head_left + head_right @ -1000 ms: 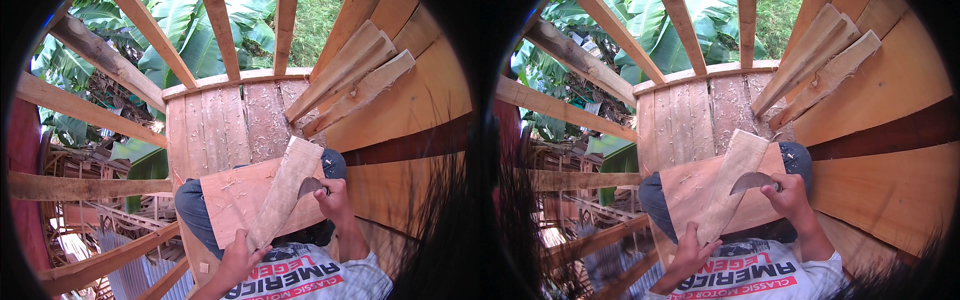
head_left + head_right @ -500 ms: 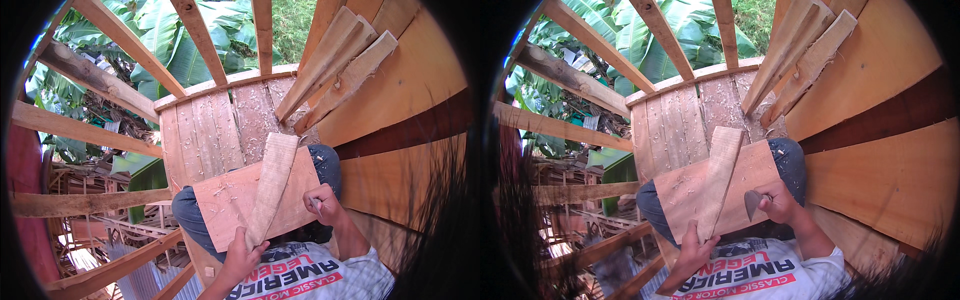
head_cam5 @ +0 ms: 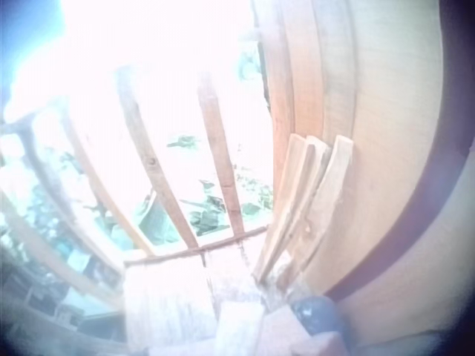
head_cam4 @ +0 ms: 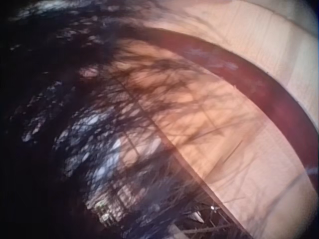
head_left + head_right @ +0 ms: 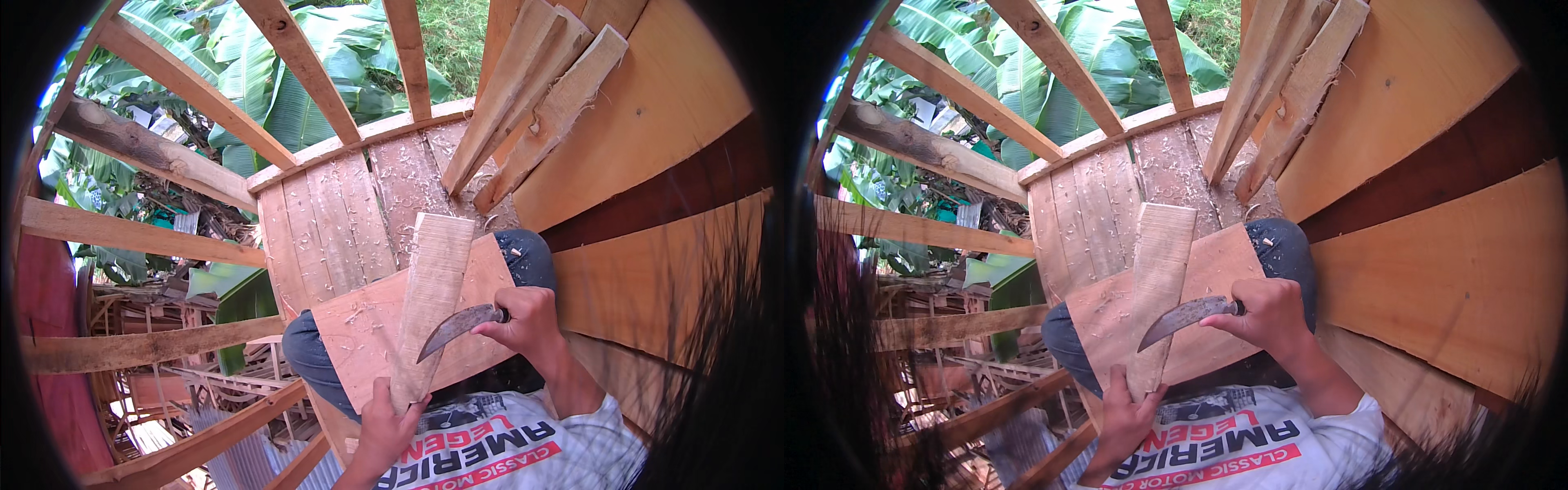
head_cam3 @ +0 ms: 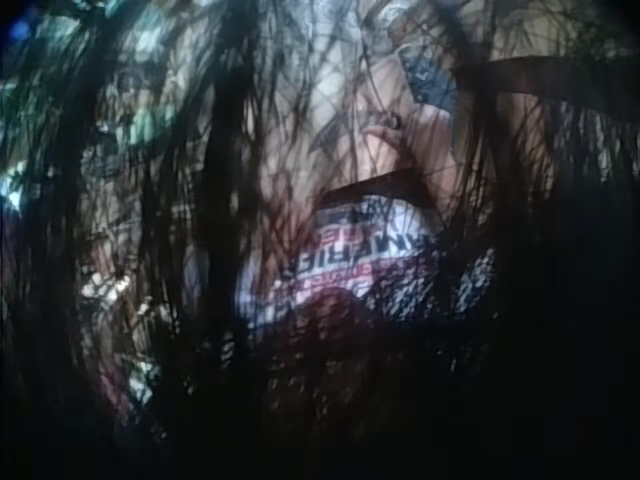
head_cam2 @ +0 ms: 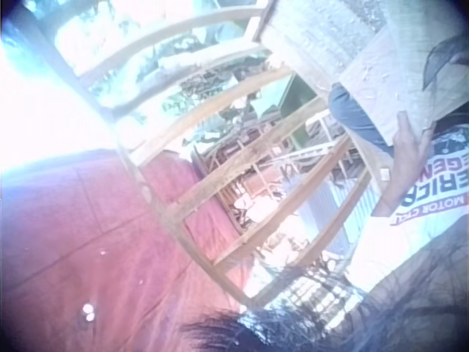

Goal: The person is sitting cross-legged on a wooden platform, using a curved knife to shave and shape a long piece of wood. They hold the wood with their left hand and use the knife in their right hand to remove thin strips of wood, creating shavings that fall onto the platform.

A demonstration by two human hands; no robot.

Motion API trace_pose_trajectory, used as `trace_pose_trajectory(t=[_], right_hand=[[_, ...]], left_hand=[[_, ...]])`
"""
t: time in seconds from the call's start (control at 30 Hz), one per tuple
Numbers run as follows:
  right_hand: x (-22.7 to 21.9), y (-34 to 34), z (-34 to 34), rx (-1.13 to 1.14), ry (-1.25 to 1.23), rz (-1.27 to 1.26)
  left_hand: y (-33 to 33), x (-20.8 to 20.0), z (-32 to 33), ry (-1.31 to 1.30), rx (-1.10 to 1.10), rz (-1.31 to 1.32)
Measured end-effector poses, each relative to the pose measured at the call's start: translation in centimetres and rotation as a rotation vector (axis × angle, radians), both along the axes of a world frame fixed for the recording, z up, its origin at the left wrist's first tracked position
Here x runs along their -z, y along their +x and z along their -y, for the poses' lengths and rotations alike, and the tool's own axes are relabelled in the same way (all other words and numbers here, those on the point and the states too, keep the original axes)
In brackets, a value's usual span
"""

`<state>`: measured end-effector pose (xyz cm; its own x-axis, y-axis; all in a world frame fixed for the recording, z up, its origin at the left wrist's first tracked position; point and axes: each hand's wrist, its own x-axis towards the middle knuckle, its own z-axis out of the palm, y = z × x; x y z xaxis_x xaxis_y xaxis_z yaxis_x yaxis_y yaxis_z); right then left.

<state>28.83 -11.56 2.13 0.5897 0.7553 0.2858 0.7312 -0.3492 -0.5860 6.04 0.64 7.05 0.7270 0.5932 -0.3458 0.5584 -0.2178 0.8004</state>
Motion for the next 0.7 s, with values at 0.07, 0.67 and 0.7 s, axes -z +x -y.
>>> trace_pose_trajectory(t=[0.07, 0.67, 0.7], right_hand=[[0.0, 0.4, 0.1, 0.003, 0.036, 0.044], [-0.2, 1.2, -2.2, 0.108, 0.033, 0.216], [-0.3, 1.2, -2.2, 0.121, 0.029, 0.206]], left_hand=[[-0.1, -0.1, 0.1, -0.001, 0.032, -0.006], [-1.6, -0.2, 0.6, -0.096, -0.046, 0.001], [-1.6, -0.3, 0.6, -0.104, -0.055, -0.002]])
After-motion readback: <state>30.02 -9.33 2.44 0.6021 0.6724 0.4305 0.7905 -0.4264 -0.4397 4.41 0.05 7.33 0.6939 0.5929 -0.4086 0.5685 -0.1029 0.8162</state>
